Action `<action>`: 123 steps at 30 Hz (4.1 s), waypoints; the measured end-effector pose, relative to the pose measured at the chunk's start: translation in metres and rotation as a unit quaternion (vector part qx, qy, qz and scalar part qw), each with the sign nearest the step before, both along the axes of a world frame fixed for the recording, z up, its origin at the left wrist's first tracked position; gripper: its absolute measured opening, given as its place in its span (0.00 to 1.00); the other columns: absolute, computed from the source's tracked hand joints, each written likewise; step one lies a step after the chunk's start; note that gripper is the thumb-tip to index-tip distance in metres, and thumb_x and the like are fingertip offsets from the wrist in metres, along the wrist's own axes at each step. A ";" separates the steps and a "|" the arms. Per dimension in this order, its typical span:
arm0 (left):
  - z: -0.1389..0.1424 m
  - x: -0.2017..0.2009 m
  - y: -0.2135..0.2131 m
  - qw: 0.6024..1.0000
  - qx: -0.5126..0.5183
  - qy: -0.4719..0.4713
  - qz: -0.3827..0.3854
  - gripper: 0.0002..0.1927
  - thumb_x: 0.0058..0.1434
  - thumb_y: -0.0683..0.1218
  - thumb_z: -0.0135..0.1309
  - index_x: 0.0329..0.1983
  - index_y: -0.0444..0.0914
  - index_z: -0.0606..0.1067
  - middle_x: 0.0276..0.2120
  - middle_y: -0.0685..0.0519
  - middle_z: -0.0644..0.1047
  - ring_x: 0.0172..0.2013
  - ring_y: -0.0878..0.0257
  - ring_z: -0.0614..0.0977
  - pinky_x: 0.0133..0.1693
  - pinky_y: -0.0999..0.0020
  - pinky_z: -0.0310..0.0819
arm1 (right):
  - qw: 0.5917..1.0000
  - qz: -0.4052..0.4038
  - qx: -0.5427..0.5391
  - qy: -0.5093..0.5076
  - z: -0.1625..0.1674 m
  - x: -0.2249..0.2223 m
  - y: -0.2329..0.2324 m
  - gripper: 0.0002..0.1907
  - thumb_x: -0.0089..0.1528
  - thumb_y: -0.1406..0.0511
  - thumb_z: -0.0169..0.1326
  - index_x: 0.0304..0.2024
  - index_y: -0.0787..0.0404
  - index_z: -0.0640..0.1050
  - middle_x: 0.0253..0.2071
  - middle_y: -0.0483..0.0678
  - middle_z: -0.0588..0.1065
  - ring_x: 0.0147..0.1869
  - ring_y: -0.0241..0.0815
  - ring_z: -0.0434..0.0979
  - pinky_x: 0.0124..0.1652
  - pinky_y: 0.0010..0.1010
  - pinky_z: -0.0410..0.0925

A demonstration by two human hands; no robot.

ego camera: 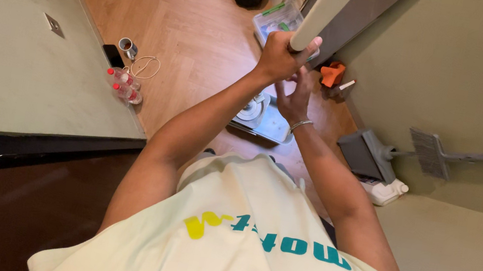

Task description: The person assembles a spin mop by attaching the mop head to the handle and securing it with a locking mechanism. They then move to a different area and begin mopping the wooden floor.

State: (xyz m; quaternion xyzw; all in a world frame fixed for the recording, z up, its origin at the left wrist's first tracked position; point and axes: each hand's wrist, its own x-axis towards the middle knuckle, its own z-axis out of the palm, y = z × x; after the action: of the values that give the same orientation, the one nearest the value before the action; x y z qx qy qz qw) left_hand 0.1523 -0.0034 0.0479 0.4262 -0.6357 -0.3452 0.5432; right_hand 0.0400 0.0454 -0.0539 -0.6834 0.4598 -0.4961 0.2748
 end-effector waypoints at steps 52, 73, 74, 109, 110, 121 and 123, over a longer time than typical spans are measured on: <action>-0.129 0.011 0.022 0.984 0.170 -0.021 -0.052 0.15 0.64 0.53 0.58 0.47 0.40 0.80 0.34 0.50 0.83 0.37 0.63 0.83 0.40 0.63 0.78 | 0.975 0.030 0.158 0.154 0.013 -0.013 -0.006 0.32 0.58 0.66 0.66 0.63 0.57 0.68 0.55 0.54 0.75 0.56 0.50 0.78 0.57 0.36 0.72; -0.097 0.033 -0.012 0.996 0.070 -0.050 -0.024 0.11 0.58 0.46 0.63 0.41 0.36 0.81 0.36 0.46 0.85 0.38 0.58 0.88 0.41 0.64 0.81 | 0.989 0.130 0.038 -0.058 0.071 0.011 -0.037 0.17 0.71 0.63 0.59 0.58 0.64 0.74 0.51 0.49 0.80 0.49 0.37 0.82 0.44 0.28 0.77; -0.092 0.029 -0.015 0.998 0.052 -0.042 -0.015 0.11 0.58 0.46 0.63 0.40 0.34 0.80 0.35 0.46 0.85 0.38 0.58 0.88 0.41 0.64 0.81 | 0.991 0.123 0.016 -0.054 0.074 0.011 -0.040 0.17 0.71 0.63 0.59 0.58 0.65 0.74 0.50 0.50 0.80 0.48 0.36 0.82 0.43 0.27 0.76; -0.115 0.014 0.007 0.996 0.045 0.029 -0.075 0.13 0.61 0.45 0.60 0.46 0.34 0.76 0.37 0.44 0.83 0.40 0.58 0.85 0.42 0.62 0.78 | 0.986 0.036 -0.011 -0.161 0.068 0.032 -0.045 0.18 0.68 0.62 0.57 0.26 0.62 0.68 0.21 0.40 0.67 0.26 0.29 0.65 0.27 0.26 0.60; -0.112 0.016 0.004 0.996 0.041 0.029 -0.075 0.14 0.62 0.45 0.59 0.47 0.34 0.75 0.39 0.43 0.83 0.42 0.58 0.85 0.43 0.62 0.78 | 0.988 0.031 -0.011 -0.153 0.066 0.035 -0.049 0.18 0.68 0.62 0.56 0.26 0.62 0.69 0.21 0.40 0.67 0.26 0.28 0.66 0.27 0.25 0.60; -0.093 0.030 0.000 0.991 0.036 -0.077 -0.103 0.13 0.62 0.44 0.58 0.49 0.35 0.75 0.42 0.44 0.83 0.46 0.55 0.84 0.47 0.61 0.78 | 0.990 0.055 0.039 -0.123 0.074 0.042 -0.043 0.16 0.66 0.63 0.60 0.27 0.61 0.70 0.21 0.40 0.70 0.26 0.29 0.68 0.28 0.26 0.65; -0.092 0.032 0.005 0.993 0.029 -0.046 -0.105 0.15 0.60 0.44 0.58 0.49 0.35 0.74 0.42 0.43 0.82 0.45 0.54 0.84 0.46 0.61 0.78 | 0.987 0.067 0.073 -0.123 0.071 0.041 -0.037 0.14 0.65 0.62 0.58 0.28 0.61 0.71 0.20 0.40 0.72 0.24 0.29 0.71 0.26 0.26 0.66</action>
State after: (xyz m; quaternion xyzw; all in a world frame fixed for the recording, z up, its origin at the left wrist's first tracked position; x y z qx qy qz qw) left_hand 0.1838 0.0016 -0.0441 0.3884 -0.6909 -0.3987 0.4613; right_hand 0.0810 0.0079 0.0169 -0.6248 0.4102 -0.5221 0.4108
